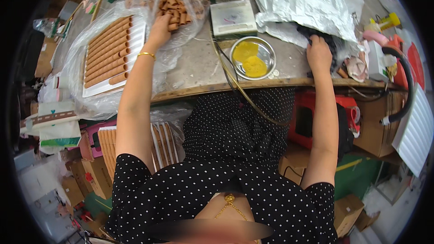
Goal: Assemble and package industrial components by gluing rings onto tubes and organizing them in trays.
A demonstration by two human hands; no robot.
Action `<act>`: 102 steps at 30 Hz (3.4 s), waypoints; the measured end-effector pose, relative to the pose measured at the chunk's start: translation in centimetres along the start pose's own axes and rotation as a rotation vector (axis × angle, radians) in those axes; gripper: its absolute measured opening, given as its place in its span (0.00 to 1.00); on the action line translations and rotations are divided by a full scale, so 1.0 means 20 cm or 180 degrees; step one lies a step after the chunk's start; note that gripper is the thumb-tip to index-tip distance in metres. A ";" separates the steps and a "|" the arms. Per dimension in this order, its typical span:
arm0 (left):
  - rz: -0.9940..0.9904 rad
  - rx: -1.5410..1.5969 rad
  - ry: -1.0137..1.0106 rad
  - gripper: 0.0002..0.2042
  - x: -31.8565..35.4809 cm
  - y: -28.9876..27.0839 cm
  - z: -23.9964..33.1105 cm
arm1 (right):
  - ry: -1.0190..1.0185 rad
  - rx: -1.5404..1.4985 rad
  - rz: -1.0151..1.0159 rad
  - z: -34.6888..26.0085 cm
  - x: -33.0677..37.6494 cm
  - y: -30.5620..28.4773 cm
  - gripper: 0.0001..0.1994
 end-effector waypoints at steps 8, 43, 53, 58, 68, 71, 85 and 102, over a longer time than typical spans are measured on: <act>0.0966 0.2056 -0.0840 0.18 0.10 -0.05 0.22 | -0.1387 -0.2585 -0.1092 -0.54 0.05 -0.17 0.14; -0.0245 0.3274 0.0048 0.27 0.31 0.02 0.88 | -0.2352 -0.2472 -0.1011 -1.00 -0.01 -0.33 0.12; 0.0200 0.2149 0.0736 0.21 0.49 -0.17 0.93 | -0.2612 -0.2421 -0.1326 -1.16 0.14 -0.27 0.16; 0.0081 0.1941 -0.0312 0.16 0.79 -0.40 0.24 | -0.2247 -0.2546 -0.1103 -1.12 0.14 -0.32 0.10; 0.0302 0.1045 -0.0534 0.16 0.96 -0.55 -0.20 | -0.0661 -0.5465 -0.2762 -1.05 0.14 -0.01 0.16; 0.0659 0.1889 -0.0505 0.18 0.81 -0.55 -0.05 | -0.0283 -0.6253 -0.2716 -1.06 0.11 -0.05 0.18; -0.0272 0.4687 0.0044 0.21 0.26 -0.02 0.89 | -0.1427 -0.5897 -0.1056 -1.05 0.03 -0.07 0.19; 0.0474 0.5078 -0.0770 0.17 0.20 0.10 0.83 | -0.0979 -0.1906 0.0244 -0.89 -0.36 -0.06 0.15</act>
Point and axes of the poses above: each hand's wrist, its own x-axis away from the middle knuckle, its own y-axis out of the palm, z = x × y, the point moved 6 cm from there along -x, towards the middle knuckle, and after that the axes turned 11 degrees about -z, right-handed, at the moved point
